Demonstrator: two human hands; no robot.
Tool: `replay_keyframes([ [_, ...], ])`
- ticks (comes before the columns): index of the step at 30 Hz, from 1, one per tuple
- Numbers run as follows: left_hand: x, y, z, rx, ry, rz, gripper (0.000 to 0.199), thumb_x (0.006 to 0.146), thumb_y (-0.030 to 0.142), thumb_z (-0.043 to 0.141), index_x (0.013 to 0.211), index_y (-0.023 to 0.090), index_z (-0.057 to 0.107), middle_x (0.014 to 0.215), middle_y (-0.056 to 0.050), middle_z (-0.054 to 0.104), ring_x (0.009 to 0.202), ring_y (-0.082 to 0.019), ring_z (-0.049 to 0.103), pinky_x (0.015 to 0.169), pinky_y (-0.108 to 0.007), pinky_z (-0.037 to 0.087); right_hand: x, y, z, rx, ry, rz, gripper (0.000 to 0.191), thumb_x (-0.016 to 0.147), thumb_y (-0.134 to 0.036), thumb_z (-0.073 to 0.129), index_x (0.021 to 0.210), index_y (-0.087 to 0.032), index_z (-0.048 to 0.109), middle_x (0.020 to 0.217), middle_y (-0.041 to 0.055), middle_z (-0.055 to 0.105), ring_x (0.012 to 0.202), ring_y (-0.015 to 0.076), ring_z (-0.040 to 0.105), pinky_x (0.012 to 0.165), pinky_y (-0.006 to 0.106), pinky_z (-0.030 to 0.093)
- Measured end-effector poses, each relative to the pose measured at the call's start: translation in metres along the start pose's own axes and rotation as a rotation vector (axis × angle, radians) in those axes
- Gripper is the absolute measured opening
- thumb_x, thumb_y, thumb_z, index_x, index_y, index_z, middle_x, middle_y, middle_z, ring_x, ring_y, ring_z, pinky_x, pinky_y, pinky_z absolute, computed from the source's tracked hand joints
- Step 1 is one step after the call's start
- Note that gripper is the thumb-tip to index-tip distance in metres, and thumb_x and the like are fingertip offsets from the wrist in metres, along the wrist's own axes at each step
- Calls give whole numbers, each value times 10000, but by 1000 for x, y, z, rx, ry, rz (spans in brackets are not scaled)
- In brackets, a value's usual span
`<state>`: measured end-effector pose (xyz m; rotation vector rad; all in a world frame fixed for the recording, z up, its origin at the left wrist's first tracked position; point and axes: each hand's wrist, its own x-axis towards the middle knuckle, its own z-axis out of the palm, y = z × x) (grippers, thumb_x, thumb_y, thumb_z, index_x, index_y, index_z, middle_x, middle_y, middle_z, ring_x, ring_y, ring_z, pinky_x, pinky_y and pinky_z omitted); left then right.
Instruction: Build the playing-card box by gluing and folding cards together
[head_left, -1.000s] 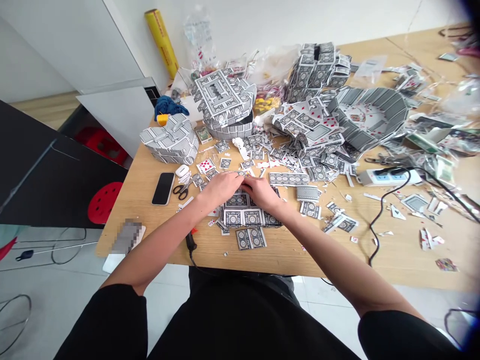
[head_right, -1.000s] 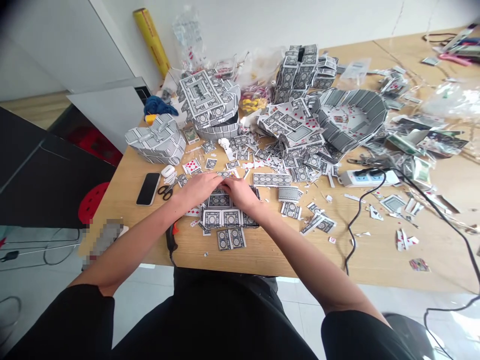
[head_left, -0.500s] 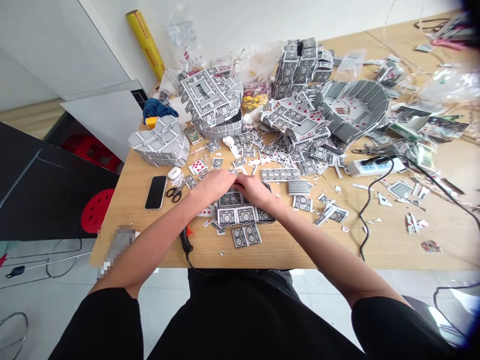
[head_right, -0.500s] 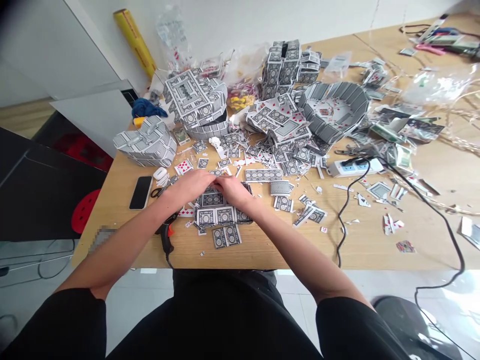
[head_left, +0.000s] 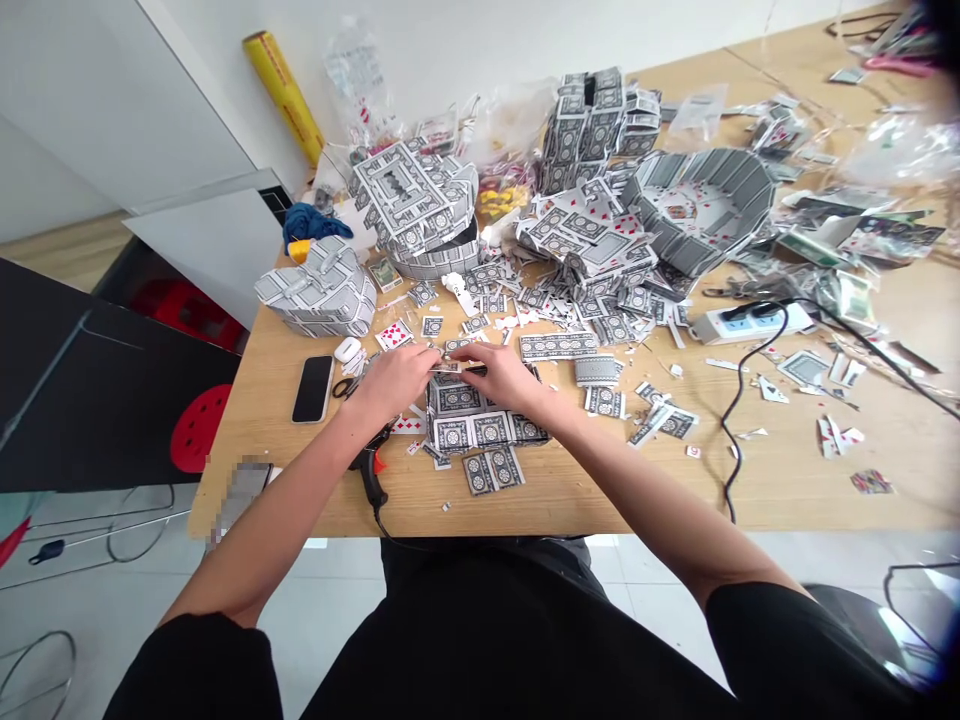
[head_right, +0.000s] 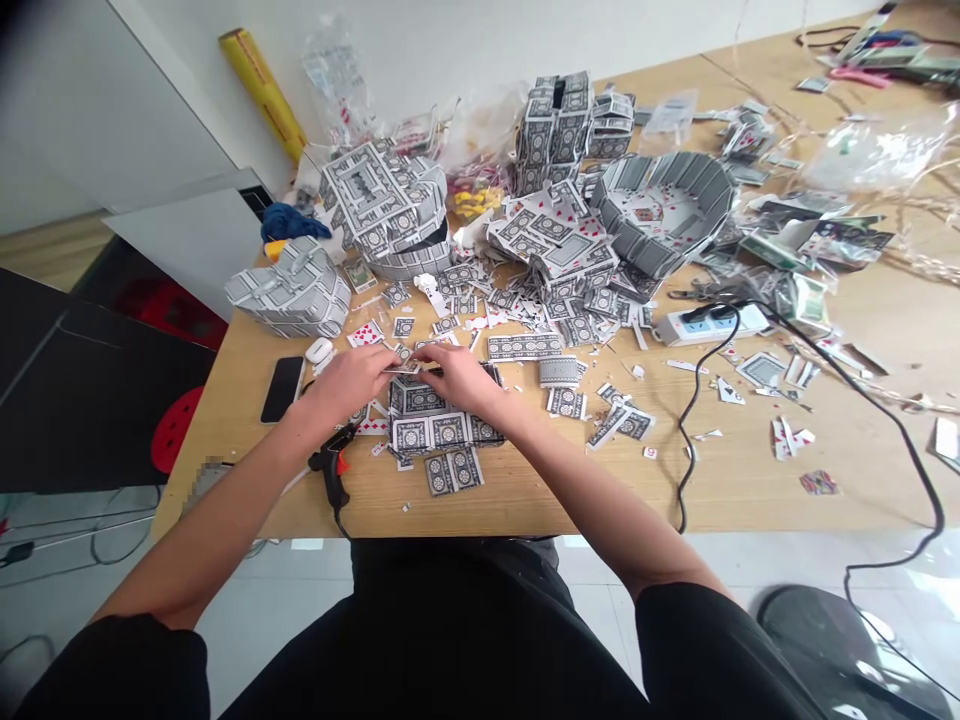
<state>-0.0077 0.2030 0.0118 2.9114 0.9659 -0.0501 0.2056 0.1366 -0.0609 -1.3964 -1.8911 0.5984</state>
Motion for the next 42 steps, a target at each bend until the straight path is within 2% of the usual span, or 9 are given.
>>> replay_keyframes([
  [7, -4, -2, 12, -21, 76, -1, 146, 1037, 141, 617, 1081, 157, 755, 1041, -115, 796, 956, -271, 773, 821, -372, 586, 7, -4, 1, -48, -2, -11, 270, 968, -33, 602, 1073, -164, 815, 1030, 93, 838, 964, 225, 770, 913, 351, 557],
  [12, -5, -5, 17, -48, 111, 8, 119, 1026, 125, 632, 1059, 178, 734, 1032, -87, 804, 949, -257, 778, 812, -351, 586, 9, -5, -1, -87, -15, 5, 270, 968, -34, 599, 1063, -158, 819, 1011, 99, 836, 930, 220, 762, 873, 329, 537],
  [23, -11, -2, 33, -17, 187, 34, 161, 979, 52, 630, 1035, 164, 731, 984, -81, 780, 897, -250, 765, 776, -338, 595, 9, -8, 1, -123, -60, 12, 269, 947, -27, 580, 1002, -138, 819, 994, 131, 823, 940, 244, 753, 878, 353, 541],
  [26, -16, 1, 36, -3, 244, 43, 192, 1012, 71, 591, 1110, 149, 736, 1032, -102, 775, 930, -251, 760, 794, -350, 603, 7, -8, -2, -116, -63, 6, 304, 944, -29, 555, 1044, -141, 820, 1028, 129, 831, 967, 245, 763, 911, 369, 556],
  [29, -22, 1, 39, -1, 305, 67, 247, 1061, 101, 538, 1206, 156, 729, 1135, -113, 778, 1068, -247, 746, 917, -372, 605, 4, -10, -7, -100, -66, -25, 376, 940, -43, 563, 1216, -161, 790, 1166, 105, 828, 1073, 230, 762, 994, 367, 561],
  [31, -26, 1, 42, 2, 332, 77, 247, 1074, 109, 524, 1180, 166, 741, 1132, -106, 782, 1081, -238, 740, 940, -372, 600, 2, -12, -9, -108, -74, -58, 413, 949, -57, 561, 1287, -179, 763, 1243, 91, 807, 1140, 224, 746, 1039, 364, 550],
  [36, -28, 1, 49, 24, 356, 63, 244, 1060, 94, 545, 1127, 180, 763, 1077, -91, 784, 1027, -225, 742, 881, -342, 593, -1, -16, -7, -232, -139, -144, 400, 1016, -63, 458, 1233, -157, 782, 1154, 124, 787, 1090, 254, 719, 977, 378, 541],
  [42, -24, 2, 51, 40, 326, 46, 260, 1042, 73, 541, 1138, 173, 761, 1045, -94, 770, 1010, -232, 736, 884, -349, 589, -2, -16, -1, -329, -146, -160, 414, 1015, -43, 443, 1241, -134, 777, 1089, 147, 784, 1016, 273, 696, 892, 389, 538],
])
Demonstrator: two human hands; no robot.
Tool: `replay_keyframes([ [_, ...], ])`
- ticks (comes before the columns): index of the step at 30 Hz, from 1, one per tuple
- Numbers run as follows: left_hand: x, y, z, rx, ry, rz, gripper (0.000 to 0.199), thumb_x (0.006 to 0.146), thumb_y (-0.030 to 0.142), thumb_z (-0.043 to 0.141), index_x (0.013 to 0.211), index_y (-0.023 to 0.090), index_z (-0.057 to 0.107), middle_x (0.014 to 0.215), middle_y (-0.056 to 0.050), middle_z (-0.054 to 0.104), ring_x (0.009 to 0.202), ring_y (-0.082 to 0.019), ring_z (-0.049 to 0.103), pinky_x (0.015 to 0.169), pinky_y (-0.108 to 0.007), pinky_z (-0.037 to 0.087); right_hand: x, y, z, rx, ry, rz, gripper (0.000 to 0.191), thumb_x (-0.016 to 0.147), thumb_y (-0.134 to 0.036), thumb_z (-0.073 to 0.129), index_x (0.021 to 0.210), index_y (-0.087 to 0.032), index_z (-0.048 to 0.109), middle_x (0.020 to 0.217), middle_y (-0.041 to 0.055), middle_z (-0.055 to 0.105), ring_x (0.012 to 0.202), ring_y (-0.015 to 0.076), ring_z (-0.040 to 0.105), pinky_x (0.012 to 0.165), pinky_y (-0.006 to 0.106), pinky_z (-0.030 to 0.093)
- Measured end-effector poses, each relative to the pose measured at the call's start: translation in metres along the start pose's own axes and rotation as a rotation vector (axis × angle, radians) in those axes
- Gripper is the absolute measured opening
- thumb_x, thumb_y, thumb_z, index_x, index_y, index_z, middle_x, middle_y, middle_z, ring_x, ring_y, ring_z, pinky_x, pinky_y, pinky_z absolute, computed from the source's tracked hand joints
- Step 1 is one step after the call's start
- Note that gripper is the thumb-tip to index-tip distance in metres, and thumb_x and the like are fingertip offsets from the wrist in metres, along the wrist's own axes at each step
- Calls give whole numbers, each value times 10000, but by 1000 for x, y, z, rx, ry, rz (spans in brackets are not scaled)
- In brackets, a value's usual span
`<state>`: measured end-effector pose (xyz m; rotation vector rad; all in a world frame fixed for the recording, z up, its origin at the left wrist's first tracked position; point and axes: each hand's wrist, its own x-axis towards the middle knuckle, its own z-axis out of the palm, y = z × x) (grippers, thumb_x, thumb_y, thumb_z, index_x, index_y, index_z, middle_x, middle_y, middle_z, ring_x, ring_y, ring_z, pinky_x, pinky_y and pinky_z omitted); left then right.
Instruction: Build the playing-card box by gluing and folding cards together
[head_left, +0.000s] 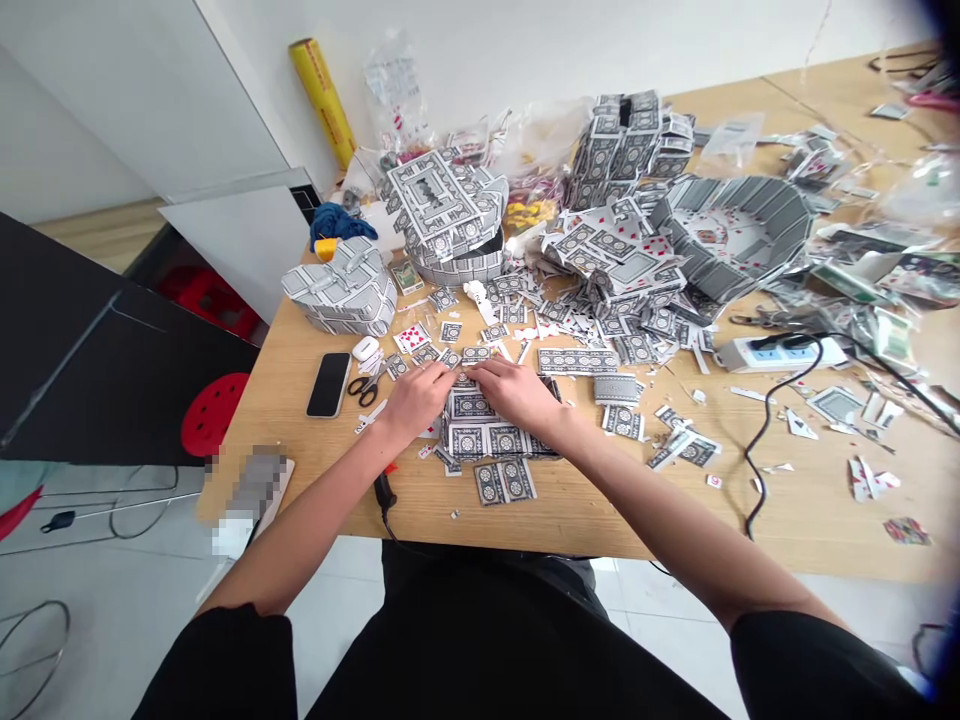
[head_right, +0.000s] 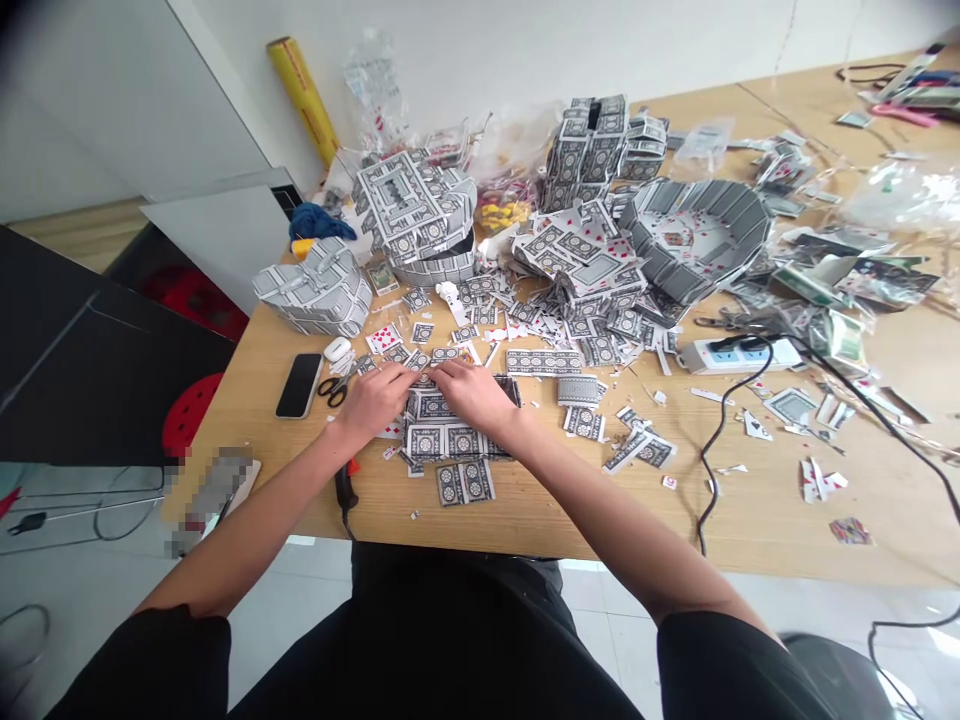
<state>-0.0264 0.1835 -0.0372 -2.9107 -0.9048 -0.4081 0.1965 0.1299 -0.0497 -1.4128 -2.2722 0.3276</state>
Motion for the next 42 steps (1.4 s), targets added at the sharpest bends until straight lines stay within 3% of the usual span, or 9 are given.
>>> replay_keyframes([
  [14, -4, 6, 6, -15, -19, -39, 231, 1003, 52, 569, 1052, 163, 766, 1031, -89, 759, 1010, -240, 727, 903, -364, 596, -5, -2, 7, -83, 29, 30, 370, 1024, -47, 488, 1131, -164, 823, 1079, 117, 816, 957, 235, 731, 834, 342, 549],
  [29, -4, 7, 10, -50, -13, -111, 265, 975, 26, 592, 1092, 194, 760, 1024, -70, 770, 1042, -234, 747, 922, -355, 600, -3, -4, 8, -103, 35, 66, 348, 1017, -53, 511, 1120, -179, 819, 1055, 115, 826, 917, 232, 727, 768, 321, 521],
  [42, -2, 18, 7, -47, -42, -165, 240, 940, 37, 608, 1038, 192, 763, 1011, -93, 755, 1044, -263, 732, 939, -393, 615, -1, -10, 8, -105, -2, 100, 308, 997, -20, 537, 1079, -146, 806, 1052, 137, 812, 1000, 269, 686, 862, 345, 521],
])
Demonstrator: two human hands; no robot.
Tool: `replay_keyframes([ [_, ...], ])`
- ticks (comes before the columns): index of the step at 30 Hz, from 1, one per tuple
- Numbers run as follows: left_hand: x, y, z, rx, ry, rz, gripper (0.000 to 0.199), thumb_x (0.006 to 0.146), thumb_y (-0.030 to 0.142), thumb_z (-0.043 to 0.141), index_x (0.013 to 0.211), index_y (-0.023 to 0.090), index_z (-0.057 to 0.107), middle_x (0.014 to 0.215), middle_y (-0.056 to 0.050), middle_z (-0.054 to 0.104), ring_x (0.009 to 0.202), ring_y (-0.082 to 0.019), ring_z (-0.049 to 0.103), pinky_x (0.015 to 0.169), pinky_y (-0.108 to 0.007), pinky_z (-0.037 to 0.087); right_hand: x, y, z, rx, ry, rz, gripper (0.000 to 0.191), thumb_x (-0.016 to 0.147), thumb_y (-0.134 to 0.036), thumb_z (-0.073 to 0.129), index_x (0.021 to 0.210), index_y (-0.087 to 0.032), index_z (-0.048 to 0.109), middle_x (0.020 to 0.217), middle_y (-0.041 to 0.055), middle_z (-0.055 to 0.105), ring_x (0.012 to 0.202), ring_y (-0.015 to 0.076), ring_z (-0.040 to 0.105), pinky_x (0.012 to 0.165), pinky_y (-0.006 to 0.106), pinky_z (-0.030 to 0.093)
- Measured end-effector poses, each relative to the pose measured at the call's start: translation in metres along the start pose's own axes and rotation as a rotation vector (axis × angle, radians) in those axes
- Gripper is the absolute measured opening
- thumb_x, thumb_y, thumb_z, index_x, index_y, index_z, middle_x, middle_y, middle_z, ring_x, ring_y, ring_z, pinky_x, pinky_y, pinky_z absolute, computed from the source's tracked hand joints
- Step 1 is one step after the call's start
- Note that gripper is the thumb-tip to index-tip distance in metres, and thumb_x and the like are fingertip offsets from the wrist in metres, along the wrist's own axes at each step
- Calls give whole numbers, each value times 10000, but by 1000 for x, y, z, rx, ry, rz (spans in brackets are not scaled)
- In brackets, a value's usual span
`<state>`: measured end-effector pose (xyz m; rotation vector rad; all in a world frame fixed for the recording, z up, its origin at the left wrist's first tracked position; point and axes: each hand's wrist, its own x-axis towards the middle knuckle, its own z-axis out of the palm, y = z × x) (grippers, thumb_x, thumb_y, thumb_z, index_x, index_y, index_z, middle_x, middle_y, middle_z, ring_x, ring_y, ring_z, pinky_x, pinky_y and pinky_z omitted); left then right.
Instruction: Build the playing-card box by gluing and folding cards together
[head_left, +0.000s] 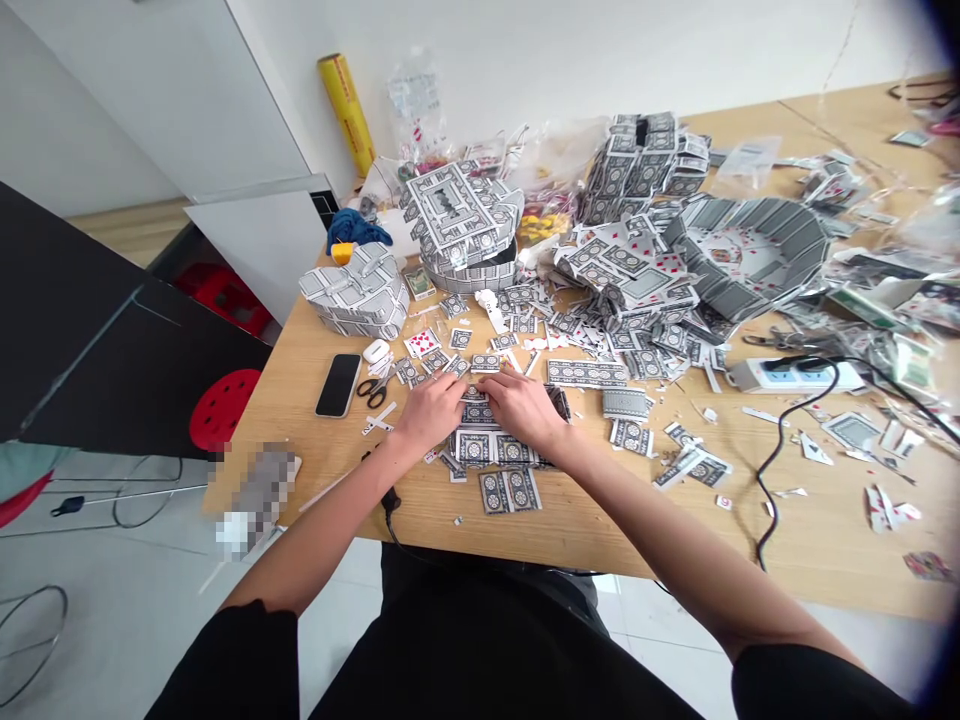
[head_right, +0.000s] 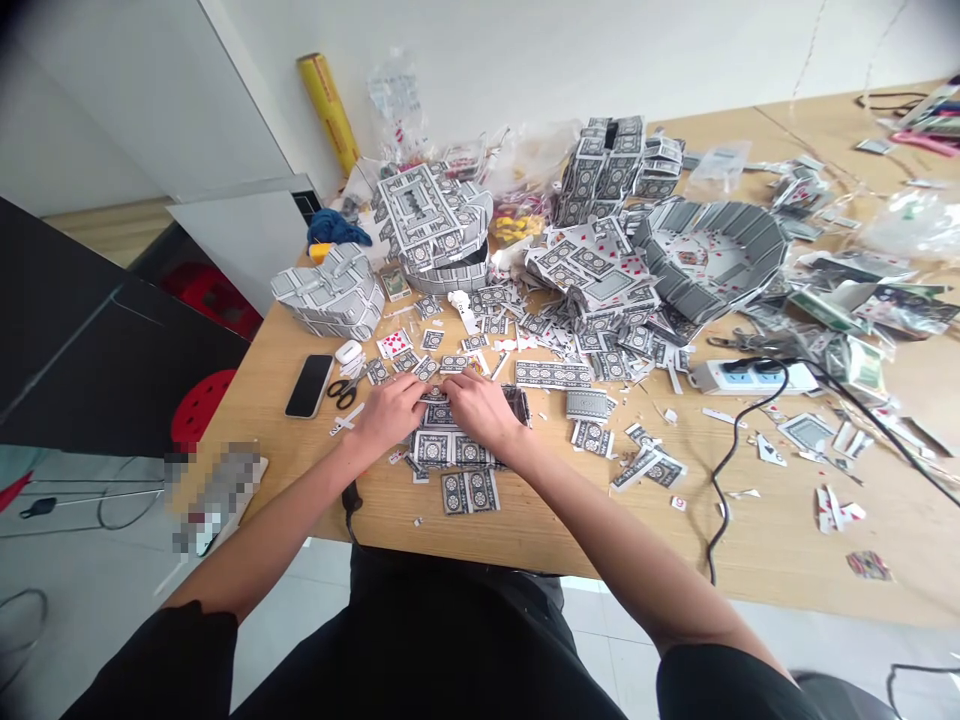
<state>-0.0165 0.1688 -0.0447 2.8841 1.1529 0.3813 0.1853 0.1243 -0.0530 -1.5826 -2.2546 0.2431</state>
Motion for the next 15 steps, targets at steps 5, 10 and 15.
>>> replay_keyframes([
  [5, -3, 6, 0, -9, -2, -32, 217, 965, 59, 605, 1075, 173, 753, 1048, -115, 752, 1087, -289, 725, 949, -414, 610, 2, 0, -2, -12, -14, -12, 300, 988, -11, 534, 1066, -135, 796, 1024, 139, 805, 996, 282, 679, 862, 357, 525],
  [10, -7, 8, -2, -36, -5, -55, 253, 985, 83, 608, 1179, 169, 746, 1108, -112, 749, 1055, -275, 733, 907, -390, 610, 0, 2, -3, -13, -25, -43, 307, 1000, -16, 534, 1143, -125, 783, 1075, 138, 809, 1028, 284, 673, 927, 372, 527],
  [15, -11, 8, -3, -76, -11, -63, 267, 990, 113, 618, 1209, 181, 754, 1136, -100, 750, 1067, -268, 729, 939, -398, 612, -3, 4, 0, 8, -21, -45, 344, 998, 8, 501, 1156, -128, 776, 1091, 132, 804, 1040, 275, 663, 934, 375, 530],
])
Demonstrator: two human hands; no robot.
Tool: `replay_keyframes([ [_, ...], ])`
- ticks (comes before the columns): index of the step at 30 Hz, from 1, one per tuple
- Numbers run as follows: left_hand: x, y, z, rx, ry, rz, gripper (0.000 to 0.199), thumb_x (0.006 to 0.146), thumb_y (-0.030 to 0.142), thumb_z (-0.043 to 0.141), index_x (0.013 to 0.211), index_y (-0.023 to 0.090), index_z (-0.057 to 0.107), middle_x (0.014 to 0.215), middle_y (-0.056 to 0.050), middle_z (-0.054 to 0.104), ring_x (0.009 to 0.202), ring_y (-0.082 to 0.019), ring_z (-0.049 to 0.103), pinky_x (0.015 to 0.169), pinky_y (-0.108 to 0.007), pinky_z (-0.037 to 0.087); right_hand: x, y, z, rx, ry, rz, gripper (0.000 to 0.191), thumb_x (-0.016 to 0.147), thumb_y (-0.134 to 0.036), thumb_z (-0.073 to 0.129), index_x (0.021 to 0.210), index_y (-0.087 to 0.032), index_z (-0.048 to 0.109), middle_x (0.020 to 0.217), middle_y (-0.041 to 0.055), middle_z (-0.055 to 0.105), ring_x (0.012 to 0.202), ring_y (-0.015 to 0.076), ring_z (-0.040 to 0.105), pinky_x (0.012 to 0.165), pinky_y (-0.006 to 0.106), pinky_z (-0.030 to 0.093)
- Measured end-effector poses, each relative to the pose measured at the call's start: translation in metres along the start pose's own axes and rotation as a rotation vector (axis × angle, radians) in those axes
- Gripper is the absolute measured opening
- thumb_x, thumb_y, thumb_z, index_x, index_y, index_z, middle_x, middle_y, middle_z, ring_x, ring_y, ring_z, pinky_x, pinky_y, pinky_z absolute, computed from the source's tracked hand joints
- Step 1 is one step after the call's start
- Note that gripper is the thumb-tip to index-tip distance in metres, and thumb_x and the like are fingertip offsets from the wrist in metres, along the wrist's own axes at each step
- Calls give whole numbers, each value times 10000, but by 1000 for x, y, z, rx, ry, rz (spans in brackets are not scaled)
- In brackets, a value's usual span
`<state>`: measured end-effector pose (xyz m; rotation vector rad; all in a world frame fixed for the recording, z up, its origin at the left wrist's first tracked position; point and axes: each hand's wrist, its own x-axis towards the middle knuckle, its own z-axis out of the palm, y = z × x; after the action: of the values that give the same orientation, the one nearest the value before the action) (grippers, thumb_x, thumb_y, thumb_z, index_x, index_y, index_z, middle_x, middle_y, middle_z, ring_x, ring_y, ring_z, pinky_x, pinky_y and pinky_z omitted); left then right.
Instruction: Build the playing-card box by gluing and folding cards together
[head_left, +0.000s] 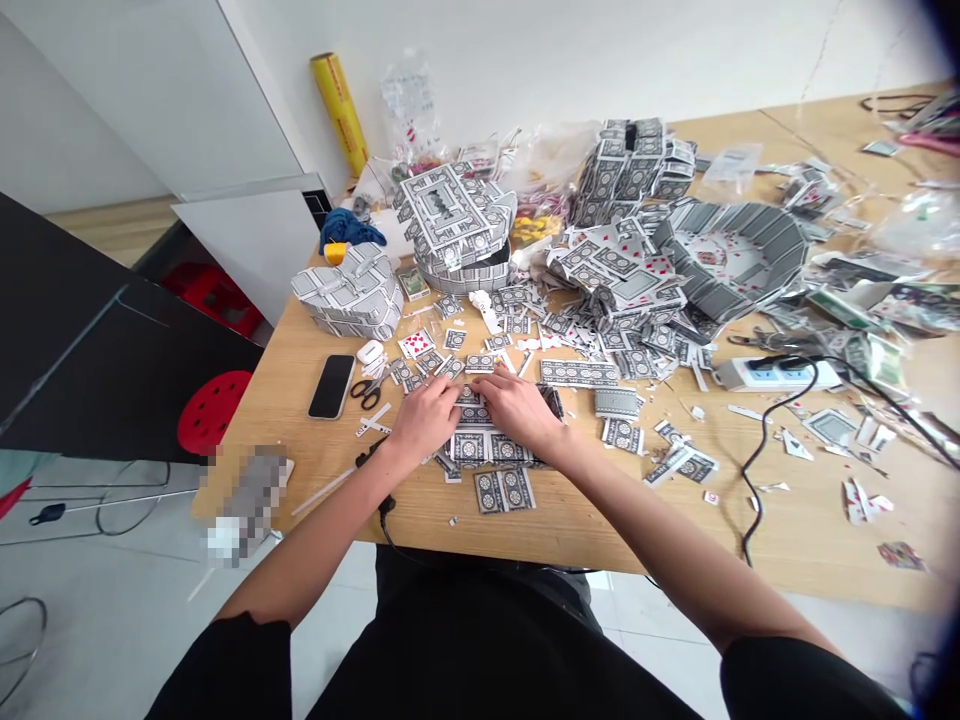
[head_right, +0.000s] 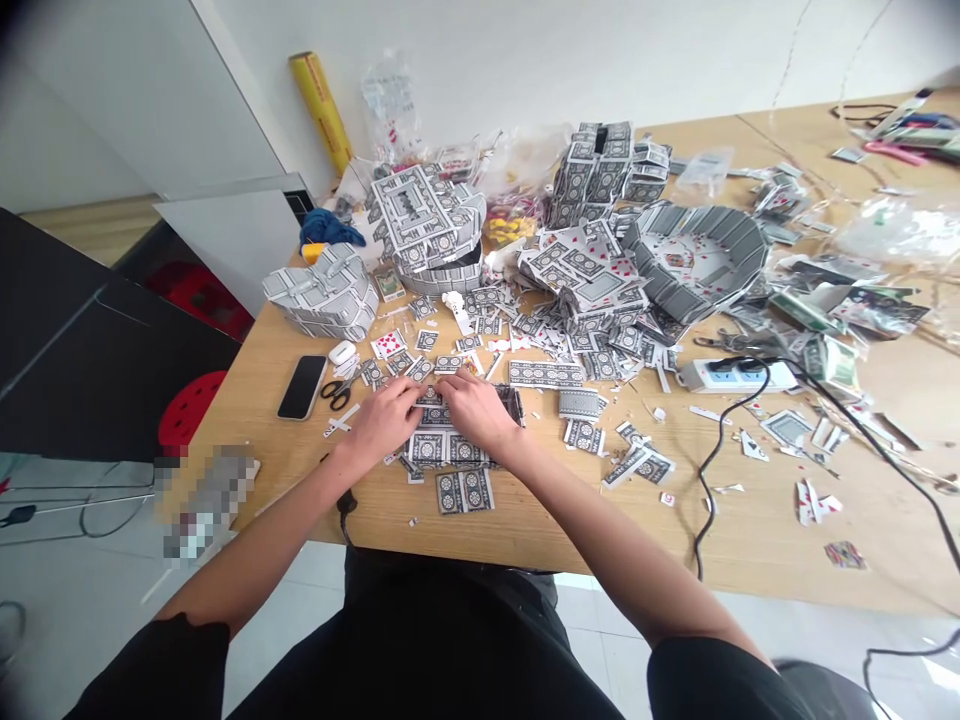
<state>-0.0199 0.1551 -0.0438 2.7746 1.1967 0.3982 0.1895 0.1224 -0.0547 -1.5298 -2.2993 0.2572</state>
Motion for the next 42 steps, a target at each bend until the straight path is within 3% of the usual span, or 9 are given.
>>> replay_keyframes([
  [11, -6, 2, -8, -137, -1, -20, 376, 970, 195, 666, 1338, 159, 734, 1254, -119, 752, 1159, -303, 726, 1030, -445, 623, 0, -1, -1, 27, -4, -7, 363, 977, 27, 506, 1175, -114, 775, 1101, 141, 803, 1055, 278, 662, 992, 394, 546],
  [15, -10, 3, -12, -190, 9, -19, 408, 991, 175, 596, 1378, 173, 727, 1312, -109, 754, 1188, -276, 737, 1070, -413, 613, 0, -3, -2, 27, -13, -14, 409, 937, 57, 501, 1191, -118, 769, 1128, 129, 803, 1074, 274, 660, 1031, 391, 538],
  [20, -14, 5, -5, -219, 61, -33, 392, 1045, 189, 517, 1376, 160, 725, 1327, -137, 751, 1262, -304, 705, 1159, -474, 565, -1, -7, -5, 14, -27, -13, 423, 939, 60, 487, 1209, -108, 766, 1178, 126, 803, 1108, 278, 657, 1071, 389, 525],
  [27, -19, 5, 1, -272, 112, -49, 369, 1038, 175, 523, 1358, 171, 706, 1369, -139, 742, 1299, -293, 697, 1169, -476, 568, 5, -12, -10, -33, -78, 21, 381, 934, 46, 511, 1144, -115, 786, 1111, 130, 808, 1102, 282, 674, 1037, 374, 526],
  [33, -25, 6, 1, -294, 107, -41, 377, 1054, 217, 528, 1396, 130, 661, 1415, -180, 727, 1340, -340, 683, 1173, -549, 560, 8, -16, -17, -60, -126, 34, 334, 959, 29, 508, 1113, -100, 774, 1071, 138, 801, 1096, 279, 675, 1003, 351, 521],
  [38, -32, 4, 0, -321, 97, -30, 399, 1096, 282, 509, 1463, 162, 611, 1466, -164, 711, 1386, -301, 669, 1176, -501, 566, 8, -18, -20, -51, -142, 33, 311, 964, 20, 531, 1105, -119, 771, 1061, 118, 797, 1102, 266, 672, 1043, 345, 501],
  [42, -33, 4, 2, -323, 82, -33, 428, 1106, 334, 506, 1490, 168, 596, 1498, -178, 688, 1400, -334, 657, 1175, -551, 555, 8, -20, -19, -53, -141, 36, 316, 973, 27, 520, 1110, -121, 763, 1083, 126, 788, 1096, 263, 671, 1078, 361, 483],
])
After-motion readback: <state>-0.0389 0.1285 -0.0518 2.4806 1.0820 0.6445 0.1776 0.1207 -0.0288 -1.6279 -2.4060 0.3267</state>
